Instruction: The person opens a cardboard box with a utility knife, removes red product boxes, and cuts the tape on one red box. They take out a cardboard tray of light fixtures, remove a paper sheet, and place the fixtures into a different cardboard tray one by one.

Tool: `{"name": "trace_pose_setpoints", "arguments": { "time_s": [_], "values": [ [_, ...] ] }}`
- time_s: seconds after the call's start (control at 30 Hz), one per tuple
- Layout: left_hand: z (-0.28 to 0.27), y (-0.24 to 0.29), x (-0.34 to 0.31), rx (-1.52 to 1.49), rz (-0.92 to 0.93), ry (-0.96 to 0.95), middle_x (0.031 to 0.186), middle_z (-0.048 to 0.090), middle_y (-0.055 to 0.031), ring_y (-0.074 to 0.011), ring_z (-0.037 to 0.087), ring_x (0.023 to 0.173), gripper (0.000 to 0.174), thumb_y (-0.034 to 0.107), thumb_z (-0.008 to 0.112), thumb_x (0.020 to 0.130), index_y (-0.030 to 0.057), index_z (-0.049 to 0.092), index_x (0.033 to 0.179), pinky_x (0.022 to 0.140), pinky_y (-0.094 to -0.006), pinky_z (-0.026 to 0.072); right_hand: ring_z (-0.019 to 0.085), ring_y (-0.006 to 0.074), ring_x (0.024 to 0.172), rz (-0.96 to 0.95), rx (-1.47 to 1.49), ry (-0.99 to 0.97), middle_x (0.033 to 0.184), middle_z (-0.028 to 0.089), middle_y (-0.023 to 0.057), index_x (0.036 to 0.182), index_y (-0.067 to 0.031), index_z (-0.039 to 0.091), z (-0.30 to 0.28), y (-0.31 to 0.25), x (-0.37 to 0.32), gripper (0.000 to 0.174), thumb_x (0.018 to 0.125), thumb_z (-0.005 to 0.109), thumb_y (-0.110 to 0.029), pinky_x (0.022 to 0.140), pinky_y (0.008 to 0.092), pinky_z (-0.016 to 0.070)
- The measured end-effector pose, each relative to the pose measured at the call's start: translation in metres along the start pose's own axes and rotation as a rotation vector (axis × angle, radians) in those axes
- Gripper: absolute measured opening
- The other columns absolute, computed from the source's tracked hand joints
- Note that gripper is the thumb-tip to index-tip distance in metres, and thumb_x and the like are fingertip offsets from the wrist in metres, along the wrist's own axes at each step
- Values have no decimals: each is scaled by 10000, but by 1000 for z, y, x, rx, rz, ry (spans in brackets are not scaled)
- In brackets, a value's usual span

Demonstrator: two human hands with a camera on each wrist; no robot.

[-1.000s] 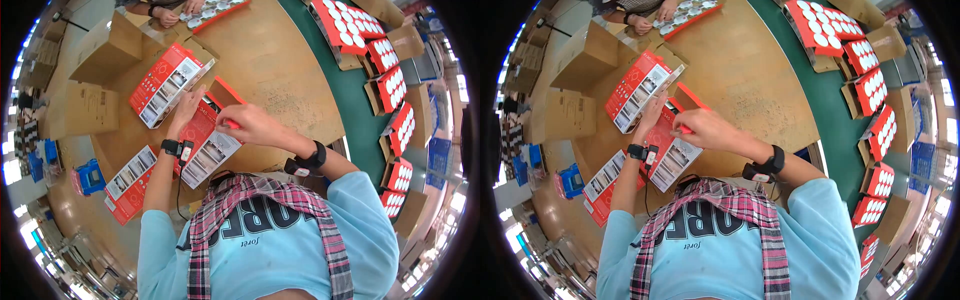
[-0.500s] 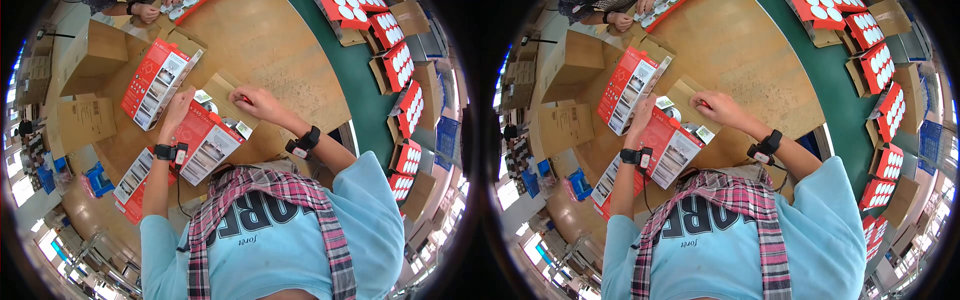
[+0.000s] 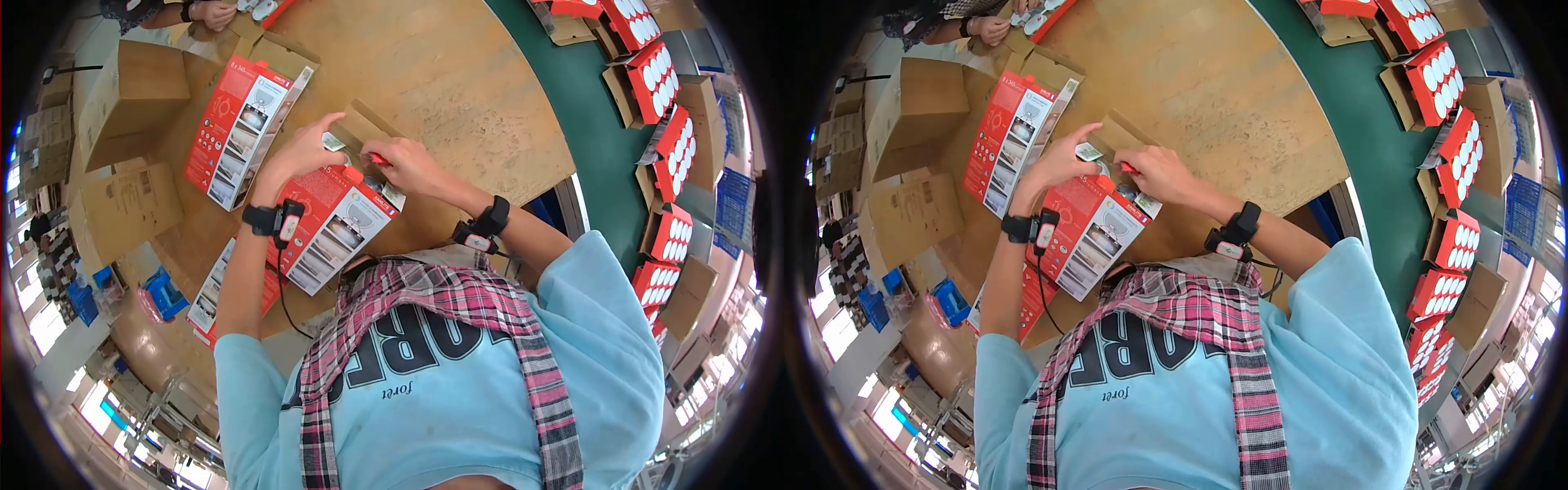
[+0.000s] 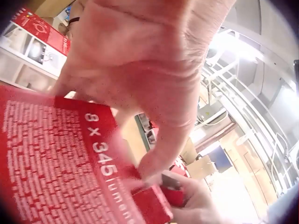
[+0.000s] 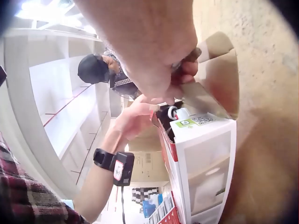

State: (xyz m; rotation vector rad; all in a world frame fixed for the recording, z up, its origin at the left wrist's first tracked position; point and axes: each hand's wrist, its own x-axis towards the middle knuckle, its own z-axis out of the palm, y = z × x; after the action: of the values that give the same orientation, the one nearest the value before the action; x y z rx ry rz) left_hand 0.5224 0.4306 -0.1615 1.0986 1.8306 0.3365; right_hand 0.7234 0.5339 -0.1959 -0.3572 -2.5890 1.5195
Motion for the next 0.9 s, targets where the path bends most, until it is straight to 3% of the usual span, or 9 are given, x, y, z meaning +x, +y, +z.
{"name": "trace_pose_setpoints", "arguments": {
  "time_s": [0.23, 0.33, 0.4, 0.43, 0.53, 0.63, 0.9],
  "values": [
    [-14, 33, -1, 280, -80, 33, 1028, 616, -180, -269, 597, 929, 554, 219, 607, 755, 117, 485, 1286, 816, -335, 456, 625, 324, 766, -1, 11, 50, 844, 654, 115, 941, -96, 580, -5, 2, -2, 172, 782, 539, -46, 614, 439, 477],
    [-15, 27, 1, 104, -171, 39, 922, 637, -135, -204, 585, 878, 373, 226, 521, 855, 68, 568, 1189, 787, -308, 449, 617, 341, 781, 44, -134, 107, 912, 622, 137, 954, -93, 582, -14, 0, -10, 179, 784, 542, -51, 628, 434, 481],
    [0, -19, 14, -47, 39, 316, 857, 647, -157, -214, 601, 785, 310, 235, 500, 879, 21, 609, 1074, 726, -312, 461, 609, 358, 788, 65, -171, 90, 946, 597, 149, 962, -90, 580, -26, -13, -18, 182, 788, 541, -51, 644, 433, 485],
    [7, -35, 19, -125, 146, 456, 824, 651, -169, -219, 609, 738, 307, 240, 490, 891, -3, 629, 1017, 696, -315, 466, 605, 367, 788, 62, -138, 59, 957, 584, 154, 966, -89, 577, -30, -19, -25, 184, 790, 539, -50, 652, 434, 486],
    [14, -44, 21, -257, 30, 513, 794, 637, -118, -163, 594, 720, 342, 267, 462, 928, -24, 637, 965, 683, -280, 464, 601, 377, 807, 53, 27, 51, 950, 587, 160, 985, -75, 560, -16, -23, -42, 188, 803, 524, -50, 671, 442, 487],
    [16, -35, 19, -345, 36, 527, 776, 619, -79, -135, 592, 720, 372, 298, 455, 945, -23, 641, 929, 666, -267, 472, 602, 375, 826, 67, 104, 59, 922, 607, 159, 1013, -58, 537, 3, -10, -45, 201, 815, 507, -53, 682, 451, 485],
    [22, -41, 25, -524, -75, 566, 760, 624, -89, -163, 607, 673, 404, 319, 452, 945, -26, 648, 871, 624, -289, 486, 589, 371, 826, 75, 78, 6, 873, 604, 150, 1005, -48, 513, 4, -7, -48, 203, 808, 478, -13, 672, 456, 469]
  ]
}}
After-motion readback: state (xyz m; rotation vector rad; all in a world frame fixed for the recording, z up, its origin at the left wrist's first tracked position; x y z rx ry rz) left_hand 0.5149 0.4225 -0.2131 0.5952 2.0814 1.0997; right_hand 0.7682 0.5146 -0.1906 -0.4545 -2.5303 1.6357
